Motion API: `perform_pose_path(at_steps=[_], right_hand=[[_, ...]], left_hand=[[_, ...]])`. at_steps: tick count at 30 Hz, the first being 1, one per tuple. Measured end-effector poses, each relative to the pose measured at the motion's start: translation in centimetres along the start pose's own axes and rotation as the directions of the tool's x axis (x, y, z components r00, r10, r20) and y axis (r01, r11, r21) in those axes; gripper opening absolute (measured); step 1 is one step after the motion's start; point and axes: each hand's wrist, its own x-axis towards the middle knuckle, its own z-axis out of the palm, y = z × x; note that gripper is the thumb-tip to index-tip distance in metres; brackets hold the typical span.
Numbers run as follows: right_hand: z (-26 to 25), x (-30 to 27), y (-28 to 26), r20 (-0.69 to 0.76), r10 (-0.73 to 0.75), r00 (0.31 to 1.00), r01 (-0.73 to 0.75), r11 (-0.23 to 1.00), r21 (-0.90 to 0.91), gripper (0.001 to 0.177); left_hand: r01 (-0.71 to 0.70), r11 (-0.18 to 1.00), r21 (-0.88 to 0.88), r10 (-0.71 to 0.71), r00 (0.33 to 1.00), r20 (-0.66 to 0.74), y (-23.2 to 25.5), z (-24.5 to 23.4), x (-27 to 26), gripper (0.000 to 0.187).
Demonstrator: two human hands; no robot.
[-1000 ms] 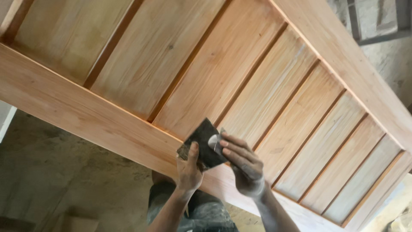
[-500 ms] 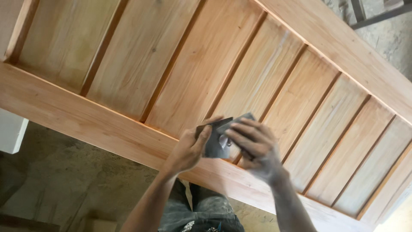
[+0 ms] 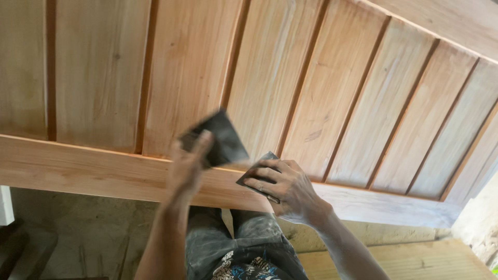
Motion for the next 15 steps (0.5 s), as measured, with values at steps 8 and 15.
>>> perform_pose_path(at_steps=[8, 15], right_hand=[[1.8, -2.0, -1.5, -0.582, -0.077, 0.809, 0.244, 0.946, 0.214, 0.036], [2.2, -1.9, 2.3, -0.611, -0.099, 0.785, 0.159, 0.986, 0.045, 0.036]], left_hand=[[0.0, 0.834, -0.552, 0.242, 0.898, 0.366, -7.5, 4.7, -3.1, 0.017], [-0.083, 0.758, -0.647, 0.387, 0.856, 0.344, -8.1, 4.0, -2.3, 0.014]])
